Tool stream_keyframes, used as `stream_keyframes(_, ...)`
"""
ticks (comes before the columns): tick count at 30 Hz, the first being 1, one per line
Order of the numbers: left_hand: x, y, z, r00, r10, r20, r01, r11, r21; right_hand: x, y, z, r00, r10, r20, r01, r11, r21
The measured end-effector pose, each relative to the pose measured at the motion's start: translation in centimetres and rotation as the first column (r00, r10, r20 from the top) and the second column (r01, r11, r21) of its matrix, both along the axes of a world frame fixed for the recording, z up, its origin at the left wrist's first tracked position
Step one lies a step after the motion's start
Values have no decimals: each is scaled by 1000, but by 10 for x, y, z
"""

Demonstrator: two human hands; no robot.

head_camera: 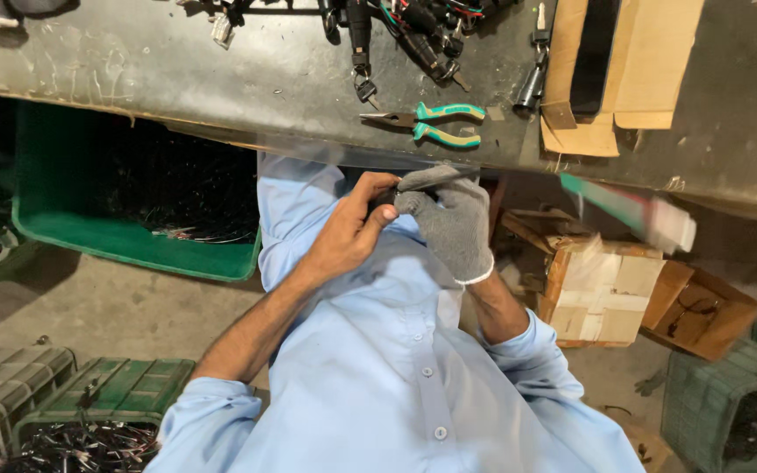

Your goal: The person sits at a workbench assembling wire harnesses. They pick up a cable with connectors, strip and arrange the colored wires, crimp or seat the wires into a connector using pliers, and place the finished harness onto a growing pile on the bench, repeating the process.

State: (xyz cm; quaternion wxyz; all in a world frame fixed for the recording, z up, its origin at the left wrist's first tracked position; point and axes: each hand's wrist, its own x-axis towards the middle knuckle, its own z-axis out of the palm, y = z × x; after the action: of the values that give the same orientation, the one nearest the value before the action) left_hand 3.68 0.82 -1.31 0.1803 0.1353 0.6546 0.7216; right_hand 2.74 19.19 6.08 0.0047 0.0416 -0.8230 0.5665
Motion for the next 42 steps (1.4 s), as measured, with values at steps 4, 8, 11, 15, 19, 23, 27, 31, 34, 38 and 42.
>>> stream_keyframes(4, -7, 0, -12, 980, -112, 164, 75, 973, 218, -6, 6, -19, 956, 32, 293, 37, 973, -227)
stream_keyframes(8, -2, 6, -25, 978, -76, 194, 28, 970, 243, -4, 8, -33, 937, -7, 348, 38, 996, -82)
stream_keyframes(11, 13, 14, -26, 987, 126, -98, -130, 991, -31, -4, 2, -37, 932, -71, 357, 66, 998, 26)
stream_keyframes(15, 13, 12, -23, 992, 119, -27, -120, 993, -6, -8, -4, -20, 942, -38, 332, 21, 998, 56)
stream_keyframes(19, -9, -3, -17, 956, 53, 290, -125, 964, 236, -22, 1, 8, 987, 32, -157, 38, 903, 428)
stream_keyframes(23, -18, -16, -8, 927, 100, 361, -168, 972, 163, -48, 11, 5, 910, 157, -384, 126, 779, 615)
stream_keyframes(27, -15, -20, -4, 985, 94, 146, -101, 994, 47, -22, 29, -21, 993, 64, -99, 9, 798, 603)
stream_keyframes(31, -7, -18, -8, 994, 76, 74, -64, 986, -151, 19, 20, -57, 865, -46, 500, 57, 998, -7)
stream_keyframes(34, -2, -15, -15, 994, 36, 102, -13, 976, -217, 31, 2, -75, 867, 21, 498, 10, 998, -59)
stream_keyframes(38, 3, -12, -26, 999, 30, 43, -26, 995, -100, 25, -6, -82, 990, 91, 105, -97, 994, 58)
stream_keyframes(42, 8, -11, -37, 991, -2, 130, -6, 998, 59, 8, 11, -84, 958, 222, 183, -257, 946, 195)
